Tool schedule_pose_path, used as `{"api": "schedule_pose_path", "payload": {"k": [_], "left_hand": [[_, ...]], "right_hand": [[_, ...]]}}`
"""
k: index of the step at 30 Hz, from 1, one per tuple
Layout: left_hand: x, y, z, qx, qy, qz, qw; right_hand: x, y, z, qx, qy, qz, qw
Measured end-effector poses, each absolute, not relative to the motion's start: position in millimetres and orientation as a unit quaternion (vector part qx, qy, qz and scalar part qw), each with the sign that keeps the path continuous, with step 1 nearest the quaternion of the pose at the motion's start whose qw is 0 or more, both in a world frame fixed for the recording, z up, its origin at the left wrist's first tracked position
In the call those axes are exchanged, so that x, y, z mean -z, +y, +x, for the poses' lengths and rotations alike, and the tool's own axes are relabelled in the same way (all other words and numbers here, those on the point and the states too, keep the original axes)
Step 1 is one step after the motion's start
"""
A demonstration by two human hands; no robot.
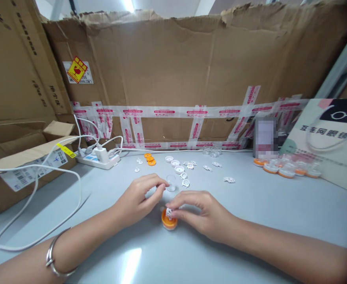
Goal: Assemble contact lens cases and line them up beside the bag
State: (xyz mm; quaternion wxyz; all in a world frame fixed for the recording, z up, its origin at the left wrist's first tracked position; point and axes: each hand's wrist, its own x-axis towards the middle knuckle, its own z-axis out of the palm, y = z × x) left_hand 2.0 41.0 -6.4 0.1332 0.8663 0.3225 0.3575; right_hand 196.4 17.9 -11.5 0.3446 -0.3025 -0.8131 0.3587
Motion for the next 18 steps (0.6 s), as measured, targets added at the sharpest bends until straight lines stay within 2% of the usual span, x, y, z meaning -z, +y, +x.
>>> {"api": "schedule_pose_path", "payload": {"k": [8, 14, 18], "left_hand": [[3, 35, 5, -0.371, 0.312, 0.864, 0.139], [0, 33, 4, -0.364, 0.303, 0.869, 0.142], [-3, 30, 3, -0.297, 0.287, 0.896, 0.163]], "right_hand": [[11, 16, 197, -0.242, -0.881, -0.253, 0.318], [9, 14, 198, -0.247, -0.880, -0.250, 0.320], [12, 19, 201, -0.266, -0.857, -0.284, 0.337]]}}
